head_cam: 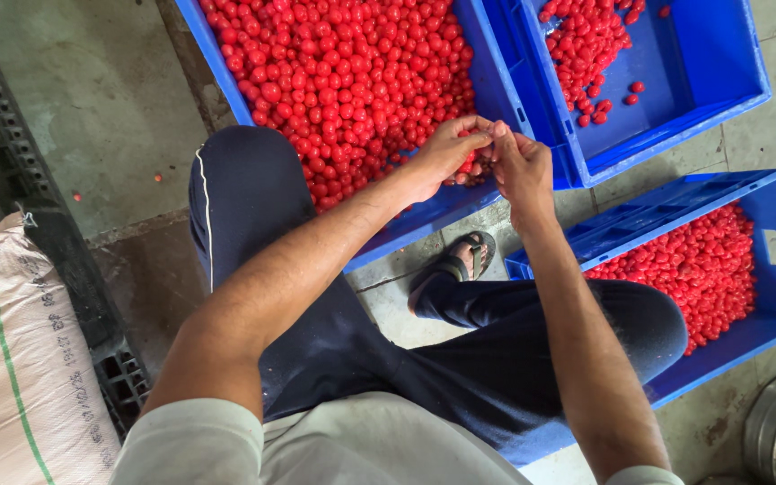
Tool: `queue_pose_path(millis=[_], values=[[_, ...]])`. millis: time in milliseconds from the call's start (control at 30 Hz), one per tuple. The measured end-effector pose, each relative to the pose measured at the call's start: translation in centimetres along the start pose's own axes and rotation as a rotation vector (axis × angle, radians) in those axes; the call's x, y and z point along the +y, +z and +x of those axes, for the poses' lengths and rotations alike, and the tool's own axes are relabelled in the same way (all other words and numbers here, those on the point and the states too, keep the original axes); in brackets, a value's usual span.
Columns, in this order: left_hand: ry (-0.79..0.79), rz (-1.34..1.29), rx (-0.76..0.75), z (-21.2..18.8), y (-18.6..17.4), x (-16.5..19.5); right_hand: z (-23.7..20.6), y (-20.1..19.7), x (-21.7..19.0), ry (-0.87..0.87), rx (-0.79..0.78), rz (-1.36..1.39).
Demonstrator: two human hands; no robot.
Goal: The person sits on the floor in front of blue crates filled with red berries and removes stems and debris, placing the discarded pieces in a small pile at the crate edge while keeping the berries in the crate. They occasionally toss handfuls of berries between crates as they work through them.
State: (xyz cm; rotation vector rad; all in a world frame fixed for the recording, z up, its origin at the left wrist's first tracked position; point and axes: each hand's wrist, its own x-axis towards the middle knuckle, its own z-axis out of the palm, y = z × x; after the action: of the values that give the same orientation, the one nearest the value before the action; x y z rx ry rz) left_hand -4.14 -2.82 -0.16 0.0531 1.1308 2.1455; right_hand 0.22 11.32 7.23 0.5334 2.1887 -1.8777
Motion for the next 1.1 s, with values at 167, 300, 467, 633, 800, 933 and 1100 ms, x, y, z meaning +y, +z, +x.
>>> queue_pose_path(millis=[167, 300, 467, 633, 800, 933, 1100], values=[[-0.010, 0.102, 0.083, -0.1, -0.2, 0.0, 0.5, 0.0, 0.7, 0.041, -0.032, -0.027], [-0.003, 0.083, 0.100, 0.0, -0.2, -0.1, 0.9, -0.3, 1.3, -0.032, -0.052, -0.116], [-0.015, 0.078, 0.073, 0.2, -0.2, -0.6, 0.9, -0.3, 1.2, -0.128, 0.063, -0.320], [-0.021, 0.026, 0.052, 0.4, -0.1, -1.5, 0.6, 0.0, 1.4, -0.313, 0.214, -0.604], [-0.014, 0.006, 0.046, 0.0, 0.5, -1.8, 0.9, 0.0, 1.7, -0.194, 0.158, -0.364], [0.109, 0.198, 0.082, -0.2, 0.7, -1.1, 1.3, -0.3, 1.5, 0.007, 0.188, -0.400], [0.155, 0.082, -0.074, -0.4, 0.7, 0.1, 1.5, -0.3, 1.5, -0.001, 0.065, -0.294]])
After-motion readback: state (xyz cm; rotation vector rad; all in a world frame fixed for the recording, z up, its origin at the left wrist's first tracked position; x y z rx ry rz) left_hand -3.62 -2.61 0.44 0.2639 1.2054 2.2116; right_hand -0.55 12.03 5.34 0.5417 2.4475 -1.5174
